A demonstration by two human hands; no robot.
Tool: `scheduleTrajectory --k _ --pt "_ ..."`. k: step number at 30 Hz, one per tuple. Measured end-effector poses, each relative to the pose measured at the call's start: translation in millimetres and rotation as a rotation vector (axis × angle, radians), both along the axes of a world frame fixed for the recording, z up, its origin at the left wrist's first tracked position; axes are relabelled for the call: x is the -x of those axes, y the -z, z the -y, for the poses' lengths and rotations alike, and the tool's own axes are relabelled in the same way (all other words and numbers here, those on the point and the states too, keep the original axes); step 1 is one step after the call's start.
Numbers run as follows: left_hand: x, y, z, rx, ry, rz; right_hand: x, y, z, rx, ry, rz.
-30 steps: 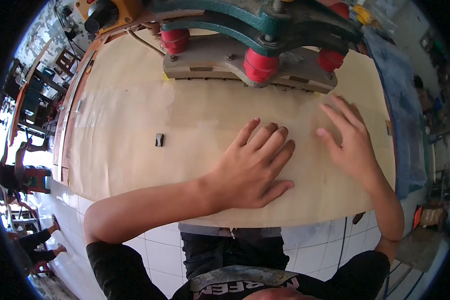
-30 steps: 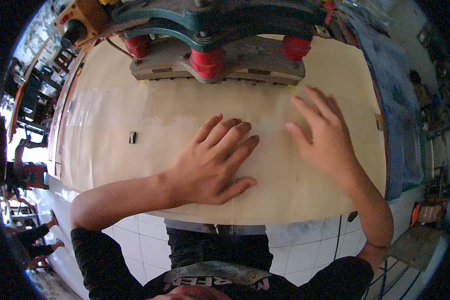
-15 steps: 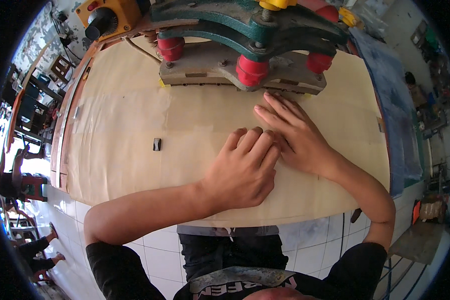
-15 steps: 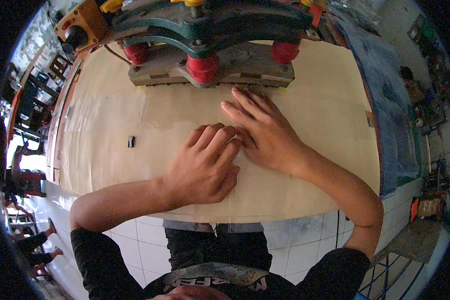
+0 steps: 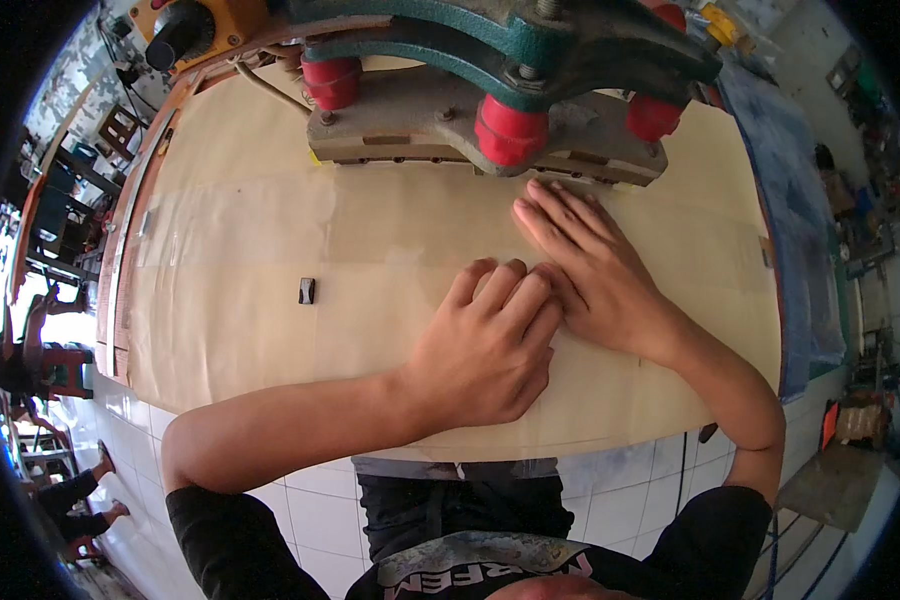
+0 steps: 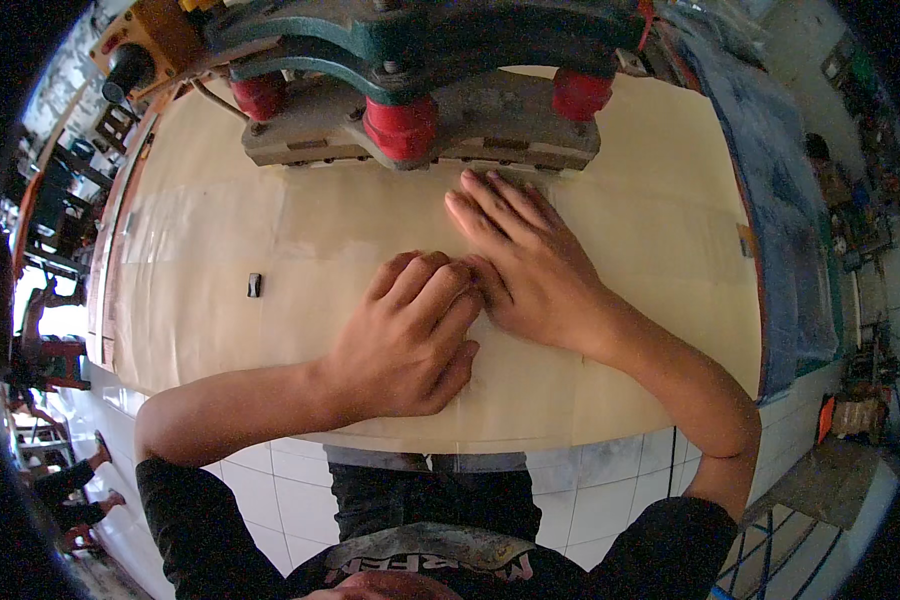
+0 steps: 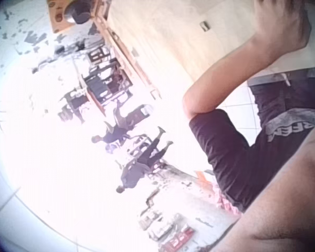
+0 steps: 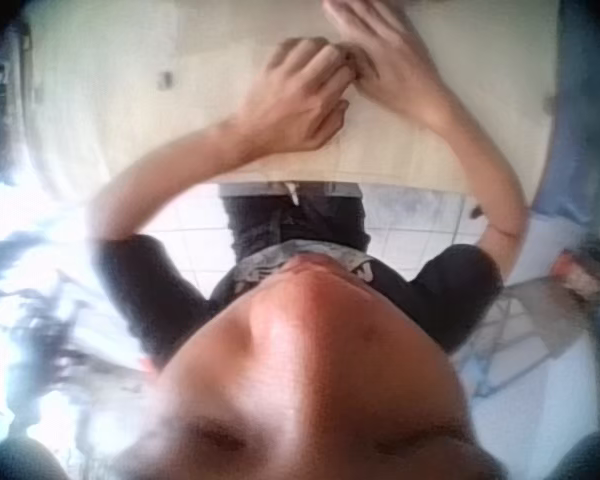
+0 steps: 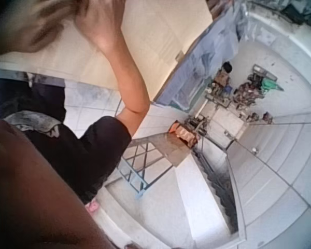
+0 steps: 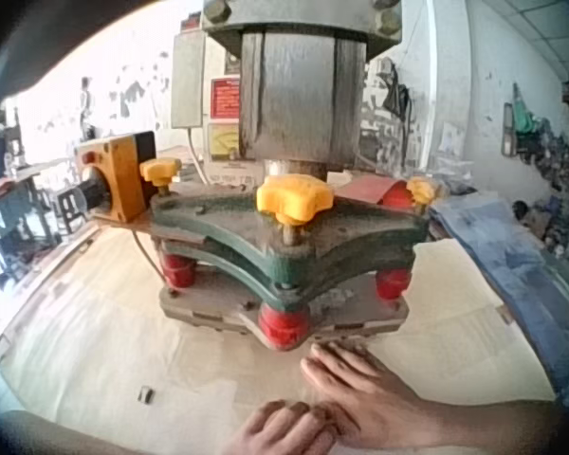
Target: The person unfolds plastic sheeting, spreads it across the work surface, and smooths it flat by hand.
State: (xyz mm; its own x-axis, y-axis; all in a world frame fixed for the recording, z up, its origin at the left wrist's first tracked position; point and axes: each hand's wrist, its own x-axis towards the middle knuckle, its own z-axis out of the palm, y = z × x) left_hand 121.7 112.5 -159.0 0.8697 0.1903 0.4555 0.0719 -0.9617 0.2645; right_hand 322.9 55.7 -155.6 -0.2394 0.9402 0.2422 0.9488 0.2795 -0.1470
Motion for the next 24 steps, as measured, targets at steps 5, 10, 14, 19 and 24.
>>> scheduleTrajectory --k 5,10,14,19,24 --pt "0.7 -1.1 0.4 0.0 -0.009 -0.032 -0.1 -2.9 -1.0 -0.001 -0.005 0.018" --pt "-0.1 -1.7 0.5 0.0 -0.013 -0.025 -1.6 -3.0 -1.7 -0.001 -0.007 0.033" --pt "1.7 -1.6 1.2 0.007 -0.015 -0.045 1.1 -2.7 -2.1 0.005 0.005 0.042" --pt "0.4 -2.5 0.3 0.013 -0.007 -0.037 -0.2 -2.7 -2.3 0.02 0.007 0.02" --pt "2.4 -1.4 1.3 0.006 -0.009 -0.029 2.7 -2.5 -2.3 0.012 0.026 0.053"
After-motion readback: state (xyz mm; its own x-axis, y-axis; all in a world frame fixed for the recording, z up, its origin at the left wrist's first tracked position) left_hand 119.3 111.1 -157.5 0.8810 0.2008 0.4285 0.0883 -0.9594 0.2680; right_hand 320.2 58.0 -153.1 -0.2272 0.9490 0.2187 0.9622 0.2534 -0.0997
